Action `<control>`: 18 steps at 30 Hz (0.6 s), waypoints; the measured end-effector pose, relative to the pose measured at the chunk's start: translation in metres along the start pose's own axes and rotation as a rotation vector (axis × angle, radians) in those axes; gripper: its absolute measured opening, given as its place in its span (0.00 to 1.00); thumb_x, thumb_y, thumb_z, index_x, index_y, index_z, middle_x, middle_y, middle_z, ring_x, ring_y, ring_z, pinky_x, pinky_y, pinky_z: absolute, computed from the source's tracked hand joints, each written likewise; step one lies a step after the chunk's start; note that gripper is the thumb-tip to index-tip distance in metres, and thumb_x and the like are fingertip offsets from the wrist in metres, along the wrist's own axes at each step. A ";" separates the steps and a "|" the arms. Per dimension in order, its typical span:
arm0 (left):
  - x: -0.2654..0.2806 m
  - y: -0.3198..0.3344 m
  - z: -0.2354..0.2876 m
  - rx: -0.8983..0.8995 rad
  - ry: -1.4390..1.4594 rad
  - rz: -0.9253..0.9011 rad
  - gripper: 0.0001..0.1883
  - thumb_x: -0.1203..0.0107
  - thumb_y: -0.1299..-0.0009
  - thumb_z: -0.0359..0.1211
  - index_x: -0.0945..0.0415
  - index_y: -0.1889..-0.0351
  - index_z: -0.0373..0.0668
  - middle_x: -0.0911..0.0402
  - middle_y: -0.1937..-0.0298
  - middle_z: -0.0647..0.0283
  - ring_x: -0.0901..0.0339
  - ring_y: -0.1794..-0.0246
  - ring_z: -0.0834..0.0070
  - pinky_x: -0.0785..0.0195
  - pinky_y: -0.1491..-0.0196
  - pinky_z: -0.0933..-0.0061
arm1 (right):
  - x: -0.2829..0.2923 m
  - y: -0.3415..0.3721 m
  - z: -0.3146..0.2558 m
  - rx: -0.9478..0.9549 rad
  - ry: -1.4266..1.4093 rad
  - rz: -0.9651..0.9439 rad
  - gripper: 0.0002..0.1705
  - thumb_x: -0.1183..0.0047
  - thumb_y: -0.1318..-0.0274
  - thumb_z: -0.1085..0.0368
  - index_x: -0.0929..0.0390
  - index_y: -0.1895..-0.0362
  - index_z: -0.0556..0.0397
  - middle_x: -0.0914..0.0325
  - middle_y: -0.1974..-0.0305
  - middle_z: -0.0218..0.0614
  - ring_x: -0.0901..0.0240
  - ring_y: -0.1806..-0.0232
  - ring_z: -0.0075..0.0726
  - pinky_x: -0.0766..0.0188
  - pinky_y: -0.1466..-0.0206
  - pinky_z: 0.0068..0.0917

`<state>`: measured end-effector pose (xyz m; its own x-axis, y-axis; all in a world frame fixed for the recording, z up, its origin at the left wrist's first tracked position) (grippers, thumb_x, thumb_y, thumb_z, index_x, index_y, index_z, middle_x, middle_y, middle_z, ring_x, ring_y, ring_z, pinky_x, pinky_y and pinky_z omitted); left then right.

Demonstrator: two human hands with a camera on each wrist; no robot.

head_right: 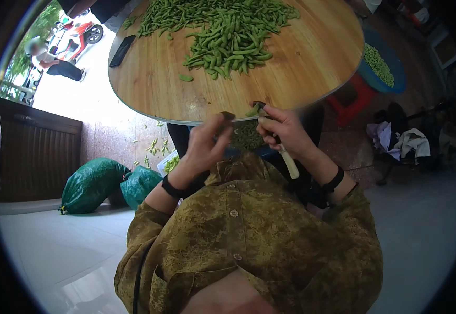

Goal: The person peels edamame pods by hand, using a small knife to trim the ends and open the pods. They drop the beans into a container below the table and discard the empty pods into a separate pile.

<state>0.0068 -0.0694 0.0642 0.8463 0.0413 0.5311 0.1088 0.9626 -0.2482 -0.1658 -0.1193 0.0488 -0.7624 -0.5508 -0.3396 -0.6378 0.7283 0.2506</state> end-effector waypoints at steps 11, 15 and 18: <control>0.105 0.031 0.194 -0.637 1.025 -0.260 0.02 0.42 0.37 0.27 0.19 0.68 0.41 0.23 0.60 0.55 0.24 0.62 0.66 0.36 0.69 0.67 | -0.013 -0.008 -0.015 -0.015 -0.170 -0.137 0.26 0.64 0.34 0.67 0.45 0.33 0.55 0.36 0.73 0.28 0.45 0.84 0.15 0.47 0.86 0.13; 0.097 0.030 0.207 -0.662 1.173 -0.294 0.08 0.37 0.41 0.22 0.17 0.65 0.44 0.22 0.54 0.56 0.25 0.62 0.68 0.40 0.74 0.71 | -0.015 -0.009 -0.014 0.004 -0.243 -0.146 0.24 0.64 0.32 0.68 0.43 0.34 0.59 0.36 0.74 0.29 0.44 0.85 0.14 0.46 0.86 0.12; 0.093 0.039 0.207 -0.764 1.147 -0.208 0.06 0.43 0.38 0.19 0.19 0.67 0.39 0.22 0.57 0.56 0.25 0.71 0.72 0.38 0.79 0.74 | -0.013 -0.005 -0.009 -0.010 -0.122 -0.147 0.27 0.63 0.34 0.66 0.45 0.33 0.57 0.37 0.73 0.27 0.45 0.84 0.14 0.48 0.86 0.12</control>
Point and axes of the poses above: each hand's wrist, its own y-axis away from the middle knuckle, its own x-axis out of the back of the hand, z = x × y, the point moved 6 cm from there along -y, towards the middle knuckle
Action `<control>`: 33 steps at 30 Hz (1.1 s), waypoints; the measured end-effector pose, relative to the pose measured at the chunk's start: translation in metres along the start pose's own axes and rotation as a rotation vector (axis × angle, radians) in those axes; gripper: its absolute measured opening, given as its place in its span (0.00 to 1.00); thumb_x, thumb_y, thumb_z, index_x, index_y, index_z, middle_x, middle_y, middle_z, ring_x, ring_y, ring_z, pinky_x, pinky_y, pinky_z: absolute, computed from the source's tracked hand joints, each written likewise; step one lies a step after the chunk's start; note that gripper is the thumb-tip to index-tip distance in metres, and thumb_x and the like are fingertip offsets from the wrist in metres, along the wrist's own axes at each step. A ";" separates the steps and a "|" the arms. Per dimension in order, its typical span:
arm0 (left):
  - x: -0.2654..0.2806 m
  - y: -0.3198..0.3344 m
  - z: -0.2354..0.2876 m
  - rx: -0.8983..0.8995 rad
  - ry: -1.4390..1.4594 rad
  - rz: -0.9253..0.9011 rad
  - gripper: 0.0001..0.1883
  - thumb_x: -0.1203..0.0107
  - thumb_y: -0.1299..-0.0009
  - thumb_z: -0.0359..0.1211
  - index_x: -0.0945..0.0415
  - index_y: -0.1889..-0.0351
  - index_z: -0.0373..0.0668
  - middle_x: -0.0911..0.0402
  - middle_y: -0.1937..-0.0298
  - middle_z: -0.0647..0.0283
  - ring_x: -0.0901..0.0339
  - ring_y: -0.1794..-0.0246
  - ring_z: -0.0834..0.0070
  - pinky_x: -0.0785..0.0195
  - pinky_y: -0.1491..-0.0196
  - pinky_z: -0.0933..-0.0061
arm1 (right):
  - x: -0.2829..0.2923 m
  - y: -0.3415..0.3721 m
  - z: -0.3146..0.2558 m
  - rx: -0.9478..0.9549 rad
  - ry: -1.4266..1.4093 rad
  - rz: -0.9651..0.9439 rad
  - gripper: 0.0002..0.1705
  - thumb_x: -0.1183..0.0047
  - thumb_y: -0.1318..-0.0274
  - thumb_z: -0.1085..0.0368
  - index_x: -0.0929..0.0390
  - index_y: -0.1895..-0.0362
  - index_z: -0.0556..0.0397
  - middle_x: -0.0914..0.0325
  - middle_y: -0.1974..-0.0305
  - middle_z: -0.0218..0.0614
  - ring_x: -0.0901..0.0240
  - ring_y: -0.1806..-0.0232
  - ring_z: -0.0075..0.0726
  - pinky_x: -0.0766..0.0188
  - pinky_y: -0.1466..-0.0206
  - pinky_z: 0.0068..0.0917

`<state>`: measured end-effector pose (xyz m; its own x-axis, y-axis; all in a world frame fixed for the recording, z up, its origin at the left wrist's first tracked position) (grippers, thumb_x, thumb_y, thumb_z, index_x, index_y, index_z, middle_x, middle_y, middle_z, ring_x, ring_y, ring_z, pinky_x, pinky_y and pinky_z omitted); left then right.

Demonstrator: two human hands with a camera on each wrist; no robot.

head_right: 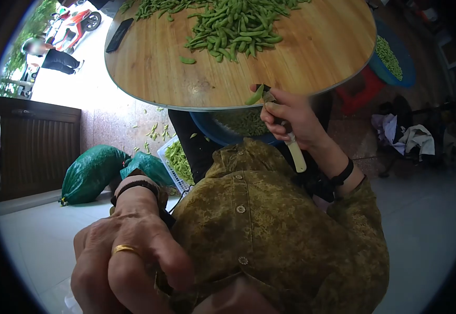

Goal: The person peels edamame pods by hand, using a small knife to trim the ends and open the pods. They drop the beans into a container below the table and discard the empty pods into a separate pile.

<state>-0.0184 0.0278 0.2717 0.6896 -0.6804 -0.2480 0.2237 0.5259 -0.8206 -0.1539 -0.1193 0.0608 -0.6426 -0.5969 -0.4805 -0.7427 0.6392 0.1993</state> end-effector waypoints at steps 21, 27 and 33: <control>0.147 0.107 -0.060 0.869 -1.501 0.139 0.10 0.43 0.38 0.25 0.26 0.59 0.36 0.21 0.71 0.57 0.22 0.72 0.66 0.30 0.66 0.69 | -0.033 -0.008 0.002 0.064 0.126 -0.156 0.25 0.59 0.35 0.69 0.41 0.34 0.56 0.32 0.74 0.29 0.41 0.82 0.15 0.46 0.82 0.13; 0.216 0.103 -0.051 0.767 -1.810 -0.014 0.10 0.45 0.39 0.26 0.24 0.59 0.38 0.22 0.61 0.50 0.24 0.59 0.51 0.30 0.58 0.59 | 0.016 -0.026 0.018 0.055 0.140 0.061 0.22 0.58 0.35 0.67 0.36 0.38 0.58 0.32 0.73 0.26 0.41 0.82 0.14 0.46 0.84 0.13; 0.296 0.099 -0.109 0.627 -1.893 -0.066 0.09 0.47 0.41 0.26 0.25 0.62 0.39 0.25 0.56 0.50 0.29 0.53 0.51 0.32 0.55 0.58 | 0.012 -0.027 0.022 0.055 0.171 0.048 0.20 0.58 0.35 0.67 0.34 0.40 0.58 0.32 0.74 0.27 0.40 0.82 0.15 0.45 0.83 0.14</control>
Point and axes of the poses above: each hand's wrist, its own y-axis away from the middle knuckle, its own x-axis out of the back of the hand, z = x × y, the point moved 6 cm from there along -y, towards the middle knuckle
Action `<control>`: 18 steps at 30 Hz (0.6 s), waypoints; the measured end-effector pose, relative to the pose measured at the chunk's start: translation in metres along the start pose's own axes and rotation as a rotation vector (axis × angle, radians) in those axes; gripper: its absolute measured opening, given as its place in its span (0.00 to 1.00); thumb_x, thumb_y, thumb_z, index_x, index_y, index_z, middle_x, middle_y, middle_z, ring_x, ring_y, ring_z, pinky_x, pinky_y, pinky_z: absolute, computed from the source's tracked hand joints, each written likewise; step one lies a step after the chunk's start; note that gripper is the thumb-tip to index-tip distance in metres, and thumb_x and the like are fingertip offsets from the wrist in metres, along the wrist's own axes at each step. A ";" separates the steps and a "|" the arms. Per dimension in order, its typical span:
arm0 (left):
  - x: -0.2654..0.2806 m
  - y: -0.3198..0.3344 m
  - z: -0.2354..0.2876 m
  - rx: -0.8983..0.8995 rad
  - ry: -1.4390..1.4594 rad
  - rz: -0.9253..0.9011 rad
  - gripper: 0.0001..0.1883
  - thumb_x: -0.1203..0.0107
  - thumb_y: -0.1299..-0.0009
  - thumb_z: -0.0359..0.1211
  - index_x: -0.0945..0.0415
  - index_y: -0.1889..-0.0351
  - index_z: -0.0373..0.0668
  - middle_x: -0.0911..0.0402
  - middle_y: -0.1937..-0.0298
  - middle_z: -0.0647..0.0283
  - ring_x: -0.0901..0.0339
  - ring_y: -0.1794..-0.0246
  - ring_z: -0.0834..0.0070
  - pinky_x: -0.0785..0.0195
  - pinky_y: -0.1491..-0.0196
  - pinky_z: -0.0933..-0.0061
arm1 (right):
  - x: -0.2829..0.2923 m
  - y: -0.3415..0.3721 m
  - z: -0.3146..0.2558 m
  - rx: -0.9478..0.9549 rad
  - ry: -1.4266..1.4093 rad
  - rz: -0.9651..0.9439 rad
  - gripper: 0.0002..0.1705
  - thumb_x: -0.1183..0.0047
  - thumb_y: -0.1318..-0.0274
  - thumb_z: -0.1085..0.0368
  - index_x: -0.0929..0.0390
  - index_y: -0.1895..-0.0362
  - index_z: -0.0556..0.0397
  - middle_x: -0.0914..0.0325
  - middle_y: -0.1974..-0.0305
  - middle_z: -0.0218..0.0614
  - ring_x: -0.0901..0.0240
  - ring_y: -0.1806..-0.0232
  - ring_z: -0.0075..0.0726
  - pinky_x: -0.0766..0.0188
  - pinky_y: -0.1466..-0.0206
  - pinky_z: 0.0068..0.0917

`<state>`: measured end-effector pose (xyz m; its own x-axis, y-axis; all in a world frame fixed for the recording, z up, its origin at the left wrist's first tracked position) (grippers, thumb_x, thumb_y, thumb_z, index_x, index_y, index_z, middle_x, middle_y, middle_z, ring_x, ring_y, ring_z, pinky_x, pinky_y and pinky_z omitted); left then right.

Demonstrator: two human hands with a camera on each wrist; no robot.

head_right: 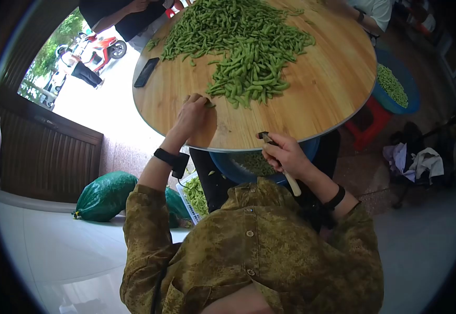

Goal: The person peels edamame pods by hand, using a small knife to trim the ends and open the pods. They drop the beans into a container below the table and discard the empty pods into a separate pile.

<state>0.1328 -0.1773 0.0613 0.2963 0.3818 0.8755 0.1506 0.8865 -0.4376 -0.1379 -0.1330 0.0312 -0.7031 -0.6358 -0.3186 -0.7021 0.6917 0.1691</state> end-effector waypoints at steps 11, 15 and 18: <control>0.000 0.036 0.094 0.593 1.123 -0.277 0.09 0.40 0.35 0.34 0.23 0.73 0.38 0.27 0.82 0.71 0.36 0.84 0.88 0.45 0.79 0.85 | -0.021 -0.010 -0.005 0.022 -0.151 -0.089 0.24 0.60 0.33 0.67 0.41 0.35 0.57 0.33 0.74 0.30 0.41 0.81 0.17 0.44 0.83 0.15; -0.011 0.042 0.110 0.604 1.310 -0.305 0.07 0.41 0.34 0.32 0.23 0.72 0.40 0.26 0.81 0.71 0.36 0.83 0.88 0.48 0.80 0.85 | -0.029 -0.002 -0.014 0.044 -0.280 -0.195 0.24 0.58 0.34 0.66 0.39 0.34 0.51 0.33 0.74 0.27 0.41 0.81 0.15 0.44 0.83 0.13; -0.013 0.044 0.112 0.650 1.345 -0.286 0.07 0.41 0.34 0.32 0.23 0.72 0.40 0.26 0.80 0.71 0.36 0.83 0.88 0.48 0.80 0.85 | -0.031 0.003 -0.016 0.055 -0.340 -0.213 0.21 0.62 0.32 0.67 0.40 0.38 0.57 0.34 0.72 0.31 0.43 0.81 0.18 0.43 0.82 0.14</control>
Point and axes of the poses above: each hand's wrist, its own y-axis away from the middle knuckle, its own x-axis out of the back of the hand, z = x × y, the point moved 6 cm from there along -y, towards the middle knuckle
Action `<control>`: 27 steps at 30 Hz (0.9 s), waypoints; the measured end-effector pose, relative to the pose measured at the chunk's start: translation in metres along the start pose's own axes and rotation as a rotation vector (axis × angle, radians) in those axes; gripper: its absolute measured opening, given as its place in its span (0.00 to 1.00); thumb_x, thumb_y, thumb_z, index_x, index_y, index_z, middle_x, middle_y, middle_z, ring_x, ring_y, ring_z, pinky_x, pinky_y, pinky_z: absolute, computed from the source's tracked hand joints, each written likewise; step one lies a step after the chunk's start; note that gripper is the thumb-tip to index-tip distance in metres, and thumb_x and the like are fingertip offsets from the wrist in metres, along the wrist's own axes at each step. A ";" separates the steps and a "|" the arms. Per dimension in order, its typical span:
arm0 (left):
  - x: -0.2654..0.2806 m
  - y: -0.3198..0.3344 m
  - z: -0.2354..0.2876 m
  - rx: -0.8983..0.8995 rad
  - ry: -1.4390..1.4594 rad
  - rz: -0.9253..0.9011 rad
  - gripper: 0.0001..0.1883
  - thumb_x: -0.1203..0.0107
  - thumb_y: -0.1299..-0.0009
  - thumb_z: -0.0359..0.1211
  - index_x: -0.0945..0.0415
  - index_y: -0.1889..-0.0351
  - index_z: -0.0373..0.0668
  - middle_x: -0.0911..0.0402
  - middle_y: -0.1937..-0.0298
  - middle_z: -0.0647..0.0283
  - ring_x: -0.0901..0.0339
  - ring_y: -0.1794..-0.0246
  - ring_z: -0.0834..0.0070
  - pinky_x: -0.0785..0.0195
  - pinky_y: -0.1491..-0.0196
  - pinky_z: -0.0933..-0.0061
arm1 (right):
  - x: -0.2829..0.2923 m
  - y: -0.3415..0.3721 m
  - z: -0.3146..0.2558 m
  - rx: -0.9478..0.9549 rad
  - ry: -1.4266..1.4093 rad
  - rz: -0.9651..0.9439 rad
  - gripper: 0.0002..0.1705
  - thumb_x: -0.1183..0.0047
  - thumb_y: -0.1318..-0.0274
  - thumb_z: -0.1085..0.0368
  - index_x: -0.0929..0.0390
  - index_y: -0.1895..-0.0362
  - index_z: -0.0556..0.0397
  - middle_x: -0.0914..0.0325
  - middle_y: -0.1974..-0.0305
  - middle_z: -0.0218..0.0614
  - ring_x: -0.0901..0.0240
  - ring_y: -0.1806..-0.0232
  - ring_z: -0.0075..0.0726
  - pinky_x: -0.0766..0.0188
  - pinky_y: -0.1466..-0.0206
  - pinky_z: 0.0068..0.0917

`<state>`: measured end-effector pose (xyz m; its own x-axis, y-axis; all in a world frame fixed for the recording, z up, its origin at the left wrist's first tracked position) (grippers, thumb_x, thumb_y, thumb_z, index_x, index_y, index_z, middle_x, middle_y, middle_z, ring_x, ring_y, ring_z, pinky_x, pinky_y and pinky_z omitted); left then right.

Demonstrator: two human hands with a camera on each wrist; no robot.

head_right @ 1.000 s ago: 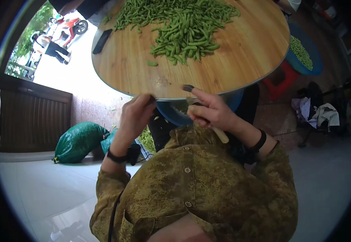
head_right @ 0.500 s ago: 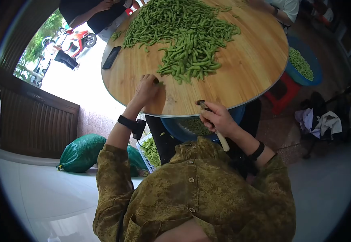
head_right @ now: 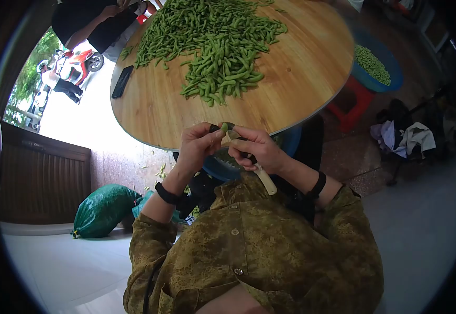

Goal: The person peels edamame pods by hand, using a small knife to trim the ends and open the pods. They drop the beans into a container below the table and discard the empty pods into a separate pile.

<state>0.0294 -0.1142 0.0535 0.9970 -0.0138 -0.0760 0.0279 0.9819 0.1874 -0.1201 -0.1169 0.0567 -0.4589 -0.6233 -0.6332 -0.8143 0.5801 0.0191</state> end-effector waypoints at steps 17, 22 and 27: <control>-0.003 0.003 -0.014 -0.045 0.208 -0.086 0.04 0.42 0.34 0.28 0.22 0.64 0.38 0.25 0.78 0.71 0.33 0.80 0.88 0.45 0.77 0.86 | -0.001 0.004 0.004 -0.029 0.073 0.075 0.23 0.59 0.34 0.68 0.38 0.36 0.53 0.34 0.75 0.28 0.43 0.83 0.14 0.45 0.83 0.12; -0.007 0.010 0.002 -0.176 0.004 -0.049 0.05 0.42 0.33 0.29 0.21 0.63 0.38 0.28 0.79 0.75 0.35 0.79 0.91 0.46 0.76 0.86 | 0.006 0.008 0.003 0.010 0.196 0.090 0.24 0.60 0.34 0.68 0.40 0.34 0.52 0.34 0.75 0.26 0.42 0.83 0.13 0.45 0.84 0.12; -0.007 0.012 -0.003 -0.153 0.026 -0.018 0.06 0.43 0.33 0.28 0.21 0.61 0.37 0.29 0.80 0.76 0.35 0.79 0.90 0.45 0.76 0.86 | 0.003 0.006 0.006 0.010 0.264 0.100 0.26 0.60 0.35 0.68 0.43 0.32 0.50 0.34 0.76 0.25 0.43 0.84 0.13 0.45 0.83 0.12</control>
<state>0.0230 -0.1015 0.0530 0.9941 -0.0289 -0.1042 0.0327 0.9989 0.0346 -0.1240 -0.1122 0.0499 -0.6142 -0.6772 -0.4052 -0.7577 0.6496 0.0629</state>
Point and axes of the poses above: each hand's wrist, its own y-axis away from the middle knuckle, its own x-axis out of the back of the hand, z = x × y, the point moved 6 cm from there along -y, towards the middle knuckle
